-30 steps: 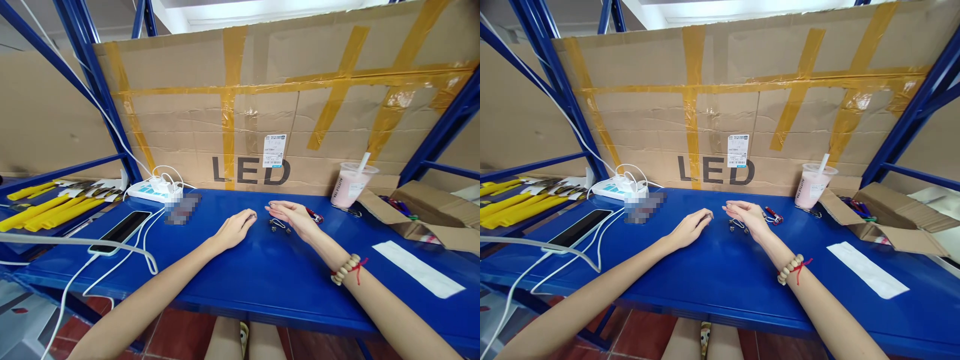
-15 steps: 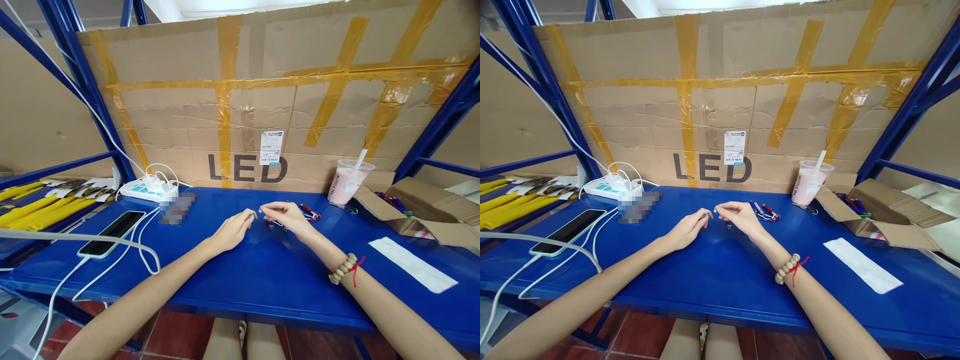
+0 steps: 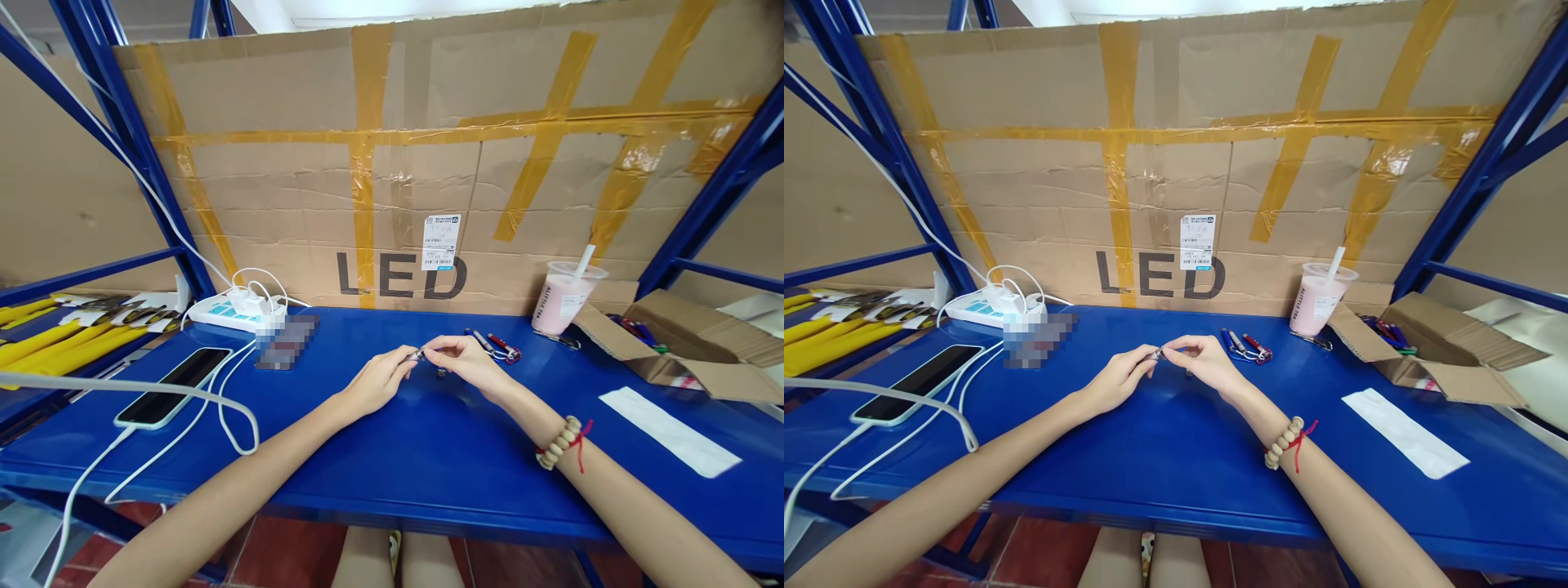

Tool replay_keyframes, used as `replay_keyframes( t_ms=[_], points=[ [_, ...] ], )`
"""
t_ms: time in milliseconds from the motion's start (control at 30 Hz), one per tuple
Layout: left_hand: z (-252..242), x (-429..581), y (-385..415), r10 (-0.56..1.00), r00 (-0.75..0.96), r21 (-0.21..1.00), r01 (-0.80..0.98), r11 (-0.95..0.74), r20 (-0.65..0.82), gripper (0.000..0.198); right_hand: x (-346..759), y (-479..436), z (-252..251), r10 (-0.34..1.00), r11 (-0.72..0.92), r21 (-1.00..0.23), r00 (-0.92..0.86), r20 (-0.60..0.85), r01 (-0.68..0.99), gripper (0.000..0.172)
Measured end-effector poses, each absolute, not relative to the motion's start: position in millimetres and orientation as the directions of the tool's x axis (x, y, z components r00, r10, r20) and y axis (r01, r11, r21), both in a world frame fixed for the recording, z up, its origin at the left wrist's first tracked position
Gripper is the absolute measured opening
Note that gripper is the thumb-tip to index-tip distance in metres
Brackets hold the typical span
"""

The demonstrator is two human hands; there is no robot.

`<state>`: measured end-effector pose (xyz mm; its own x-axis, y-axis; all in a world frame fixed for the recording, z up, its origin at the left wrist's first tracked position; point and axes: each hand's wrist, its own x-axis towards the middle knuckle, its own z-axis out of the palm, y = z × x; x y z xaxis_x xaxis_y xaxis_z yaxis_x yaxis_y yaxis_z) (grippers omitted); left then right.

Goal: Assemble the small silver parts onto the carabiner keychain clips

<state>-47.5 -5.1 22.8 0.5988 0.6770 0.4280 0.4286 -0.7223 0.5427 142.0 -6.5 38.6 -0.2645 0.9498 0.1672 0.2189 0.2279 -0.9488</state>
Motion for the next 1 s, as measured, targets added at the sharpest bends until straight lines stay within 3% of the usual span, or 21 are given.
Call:
replay_keyframes(
  t_ms=[200,467,667,833,900,1000],
  points=[
    [18.1,-50.3,-2.7,0.636,0.601,0.486,0.42,-0.766,0.483,0.03,142.5,-8.0,44.1,0.955,0.215,-0.94,-0.26,0.145,0.266,0.032],
    [15.1,-48.6,-9.8,0.585,0.582,0.446,0.38,-0.81,0.565,0.032,144.1,-7.7,43.1,0.916,0.345,-0.904,-0.299,0.266,0.253,0.022],
    [14.5,-49.9,-14.7,0.583,0.539,0.399,0.428,-0.811,0.607,0.035,135.6,-15.5,44.5,0.947,0.254,-0.949,-0.248,0.204,0.189,0.026],
    [12.1,-48.0,-7.8,0.621,0.504,0.453,0.426,-0.783,0.6,0.027,131.2,-14.0,36.3,0.974,0.153,-0.953,-0.204,0.1,0.262,0.034],
    [12.1,-46.0,-4.4,0.652,0.487,0.477,0.445,-0.758,0.581,0.024,133.5,-10.7,33.8,0.959,0.261,-0.905,-0.201,0.201,0.337,0.035],
    [13.4,-43.9,-0.9,0.691,0.493,0.524,0.452,-0.722,0.528,0.023,140.0,-6.6,34.4,0.86,0.503,-0.725,-0.194,0.471,0.471,0.032]
  ],
)
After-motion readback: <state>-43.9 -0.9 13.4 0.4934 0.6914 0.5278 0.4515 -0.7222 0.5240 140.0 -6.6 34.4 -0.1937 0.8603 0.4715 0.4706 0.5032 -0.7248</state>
